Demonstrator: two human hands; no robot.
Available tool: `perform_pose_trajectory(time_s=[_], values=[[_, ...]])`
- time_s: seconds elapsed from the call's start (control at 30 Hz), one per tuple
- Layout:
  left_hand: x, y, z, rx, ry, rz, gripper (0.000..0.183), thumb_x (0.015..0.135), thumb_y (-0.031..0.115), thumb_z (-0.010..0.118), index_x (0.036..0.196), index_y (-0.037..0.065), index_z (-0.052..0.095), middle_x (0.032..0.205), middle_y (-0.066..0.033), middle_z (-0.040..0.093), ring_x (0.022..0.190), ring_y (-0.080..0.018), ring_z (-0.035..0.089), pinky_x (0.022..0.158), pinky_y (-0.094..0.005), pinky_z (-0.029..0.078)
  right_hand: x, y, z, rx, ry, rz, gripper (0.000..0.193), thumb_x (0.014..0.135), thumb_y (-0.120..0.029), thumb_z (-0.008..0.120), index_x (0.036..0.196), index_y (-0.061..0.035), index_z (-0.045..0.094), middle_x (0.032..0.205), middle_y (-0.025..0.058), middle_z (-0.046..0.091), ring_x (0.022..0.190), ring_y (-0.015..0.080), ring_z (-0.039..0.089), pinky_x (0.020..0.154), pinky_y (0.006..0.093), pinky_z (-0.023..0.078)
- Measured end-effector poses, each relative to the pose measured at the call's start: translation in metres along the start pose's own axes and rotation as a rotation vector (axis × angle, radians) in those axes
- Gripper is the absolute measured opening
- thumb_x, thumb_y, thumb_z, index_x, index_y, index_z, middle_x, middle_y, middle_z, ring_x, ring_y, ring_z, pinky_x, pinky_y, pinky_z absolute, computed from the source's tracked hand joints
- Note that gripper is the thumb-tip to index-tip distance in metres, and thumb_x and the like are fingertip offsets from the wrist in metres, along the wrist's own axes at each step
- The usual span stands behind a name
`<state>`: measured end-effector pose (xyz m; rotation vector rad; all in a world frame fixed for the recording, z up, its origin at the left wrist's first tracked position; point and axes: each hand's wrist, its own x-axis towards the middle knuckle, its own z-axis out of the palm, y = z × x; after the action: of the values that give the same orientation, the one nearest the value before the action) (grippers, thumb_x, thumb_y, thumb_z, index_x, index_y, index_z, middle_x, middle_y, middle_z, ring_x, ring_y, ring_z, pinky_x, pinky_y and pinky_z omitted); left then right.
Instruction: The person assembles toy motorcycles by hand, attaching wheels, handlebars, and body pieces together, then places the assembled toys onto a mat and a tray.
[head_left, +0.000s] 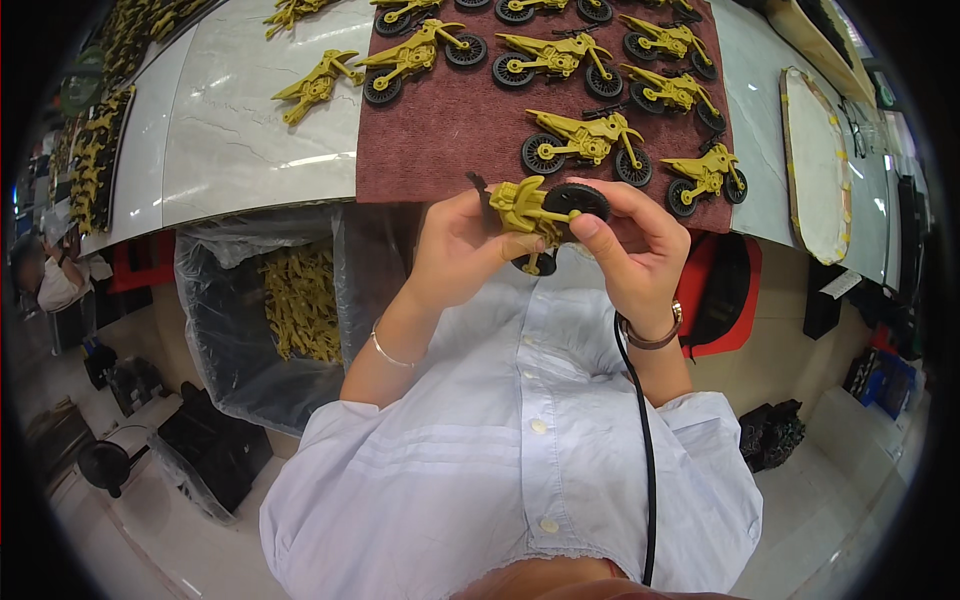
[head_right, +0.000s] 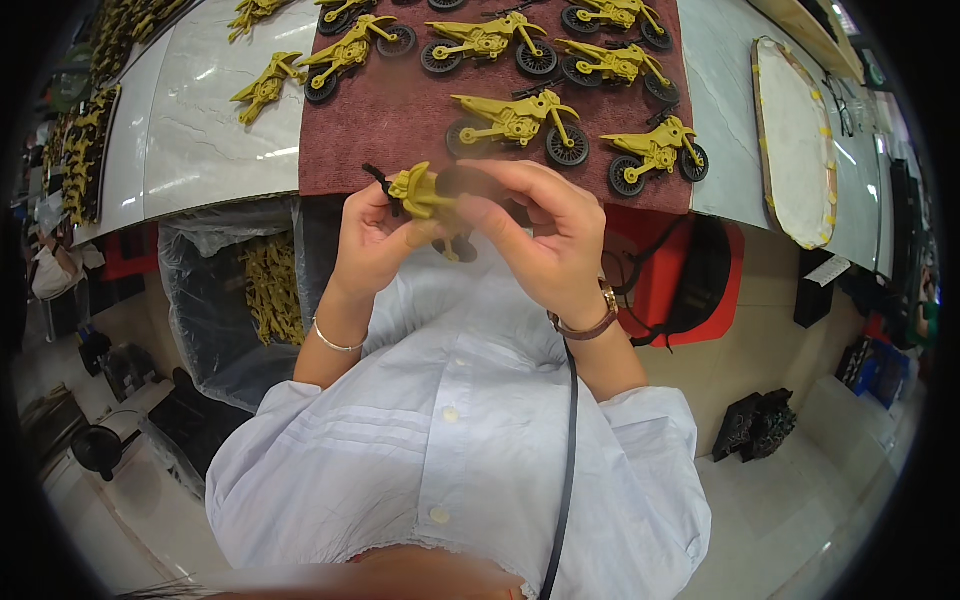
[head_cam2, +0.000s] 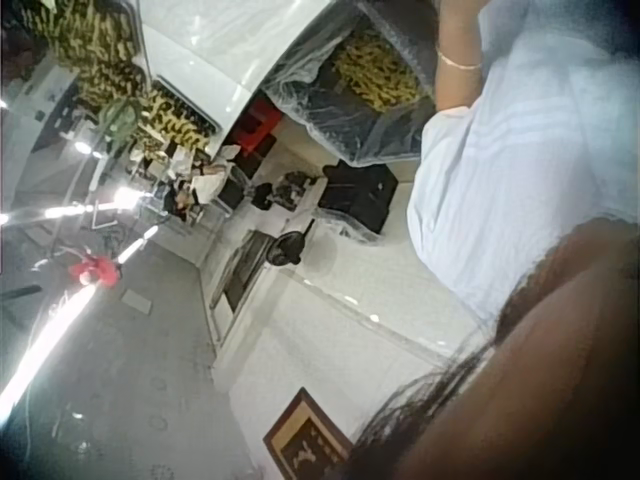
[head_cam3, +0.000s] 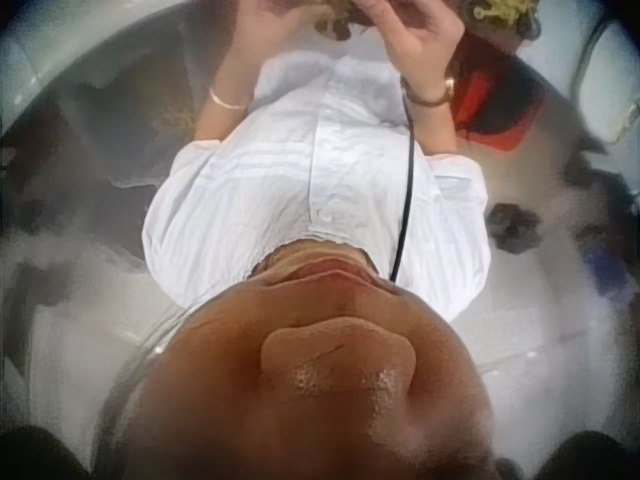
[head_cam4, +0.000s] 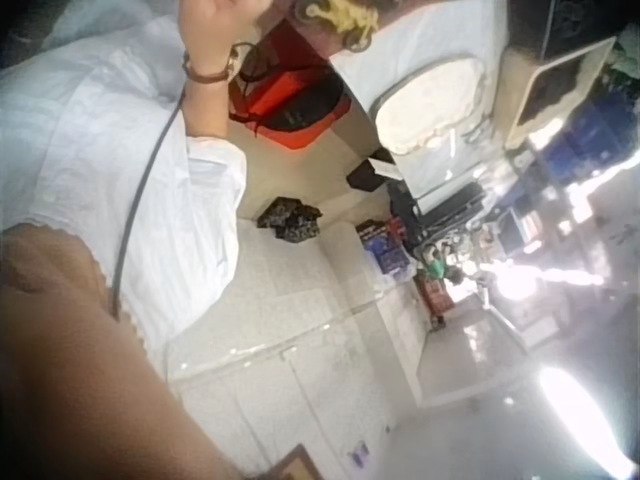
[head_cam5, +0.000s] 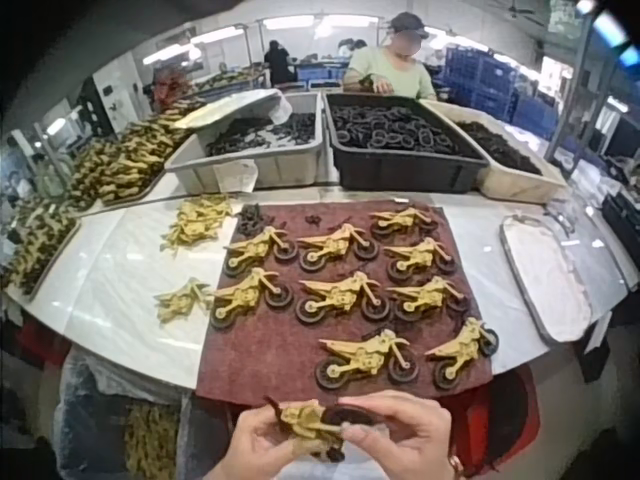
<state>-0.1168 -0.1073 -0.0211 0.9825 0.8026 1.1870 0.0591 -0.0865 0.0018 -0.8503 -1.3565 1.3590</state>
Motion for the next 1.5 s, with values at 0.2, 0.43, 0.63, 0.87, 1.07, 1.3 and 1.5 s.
perform_pose_trajectory(time_s=[0.2, 0.43, 0.63, 0.87, 1.07, 1.3, 1.5], values=[[0.000, -0.011, -0.006, -0.410, -0.020, -0.068, 0.041, 0.075, 0.001, 0.068, 0.112, -0.004, 0.051, 0.100, -0.0120, 0.061, 0.091, -0.0180, 0.060, 0.081, -0.0315, 0.049, 0.003, -0.007, 0.005, -0.040, -0.039, -0.086, 0.040, 0.073, -0.008, 0.070, 0.109, 0.0034, 0.057, 0.098, 0.0123, 0.061, 0.086, 0.0166, 0.060, 0.075, 0.0270, 0.048], [-0.005, -0.016, -0.004, -0.418, -0.004, 0.038, 0.043, 0.072, 0.004, 0.071, 0.109, -0.003, 0.052, 0.100, -0.0119, 0.061, 0.090, -0.0185, 0.061, 0.078, -0.0295, 0.051, -0.005, -0.008, 0.021, -0.425, -0.065, -0.191, 0.045, 0.068, -0.007, 0.073, 0.110, -0.0003, 0.057, 0.099, 0.0137, 0.062, 0.084, 0.0226, 0.063, 0.072, 0.0287, 0.050], [-0.006, -0.013, -0.008, -0.368, -0.016, 0.083, 0.043, 0.068, -0.002, 0.072, 0.106, -0.004, 0.053, 0.094, -0.0123, 0.062, 0.084, -0.0177, 0.062, 0.071, -0.0270, 0.053, -0.006, -0.011, 0.021, -0.382, -0.102, -0.193, 0.043, 0.071, -0.003, 0.069, 0.111, 0.0006, 0.056, 0.101, 0.0147, 0.062, 0.086, 0.0234, 0.063, 0.072, 0.0293, 0.050], [-0.008, -0.002, 0.003, -0.407, 0.111, -0.011, 0.047, 0.066, -0.004, 0.073, 0.107, -0.005, 0.052, 0.098, -0.0117, 0.061, 0.087, -0.0176, 0.061, 0.076, -0.0297, 0.051, -0.007, -0.007, 0.027, -0.365, -0.018, -0.196, 0.042, 0.071, -0.004, 0.069, 0.111, 0.0020, 0.055, 0.098, 0.0152, 0.062, 0.083, 0.0236, 0.063, 0.071, 0.0292, 0.050], [-0.010, 0.001, 0.008, -0.167, 0.096, 0.140, 0.053, 0.062, -0.008, 0.075, 0.108, -0.005, 0.051, 0.100, -0.0106, 0.060, 0.089, -0.0162, 0.059, 0.079, -0.0304, 0.049, -0.009, 0.001, 0.029, -0.374, 0.019, -0.216, 0.039, 0.071, -0.001, 0.069, 0.107, 0.0028, 0.056, 0.094, 0.0160, 0.062, 0.075, 0.0231, 0.064, 0.063, 0.0281, 0.051], [-0.012, 0.008, 0.013, -0.076, 0.127, 0.153, 0.045, 0.064, -0.008, 0.073, 0.104, -0.004, 0.052, 0.094, -0.0101, 0.062, 0.084, -0.0153, 0.061, 0.075, -0.0286, 0.053, -0.012, 0.000, 0.028, -0.370, 0.006, -0.232, 0.034, 0.070, 0.002, 0.068, 0.103, 0.0038, 0.058, 0.092, 0.0157, 0.063, 0.073, 0.0211, 0.064, 0.062, 0.0266, 0.050], [-0.007, 0.008, 0.011, -0.053, 0.119, 0.147, 0.043, 0.065, -0.007, 0.073, 0.103, -0.004, 0.053, 0.093, -0.0110, 0.063, 0.083, -0.0163, 0.062, 0.074, -0.0294, 0.053, -0.010, 0.005, 0.023, -0.262, 0.011, -0.158, 0.033, 0.071, 0.000, 0.068, 0.103, 0.0029, 0.059, 0.092, 0.0140, 0.063, 0.075, 0.0172, 0.064, 0.062, 0.0249, 0.050]])
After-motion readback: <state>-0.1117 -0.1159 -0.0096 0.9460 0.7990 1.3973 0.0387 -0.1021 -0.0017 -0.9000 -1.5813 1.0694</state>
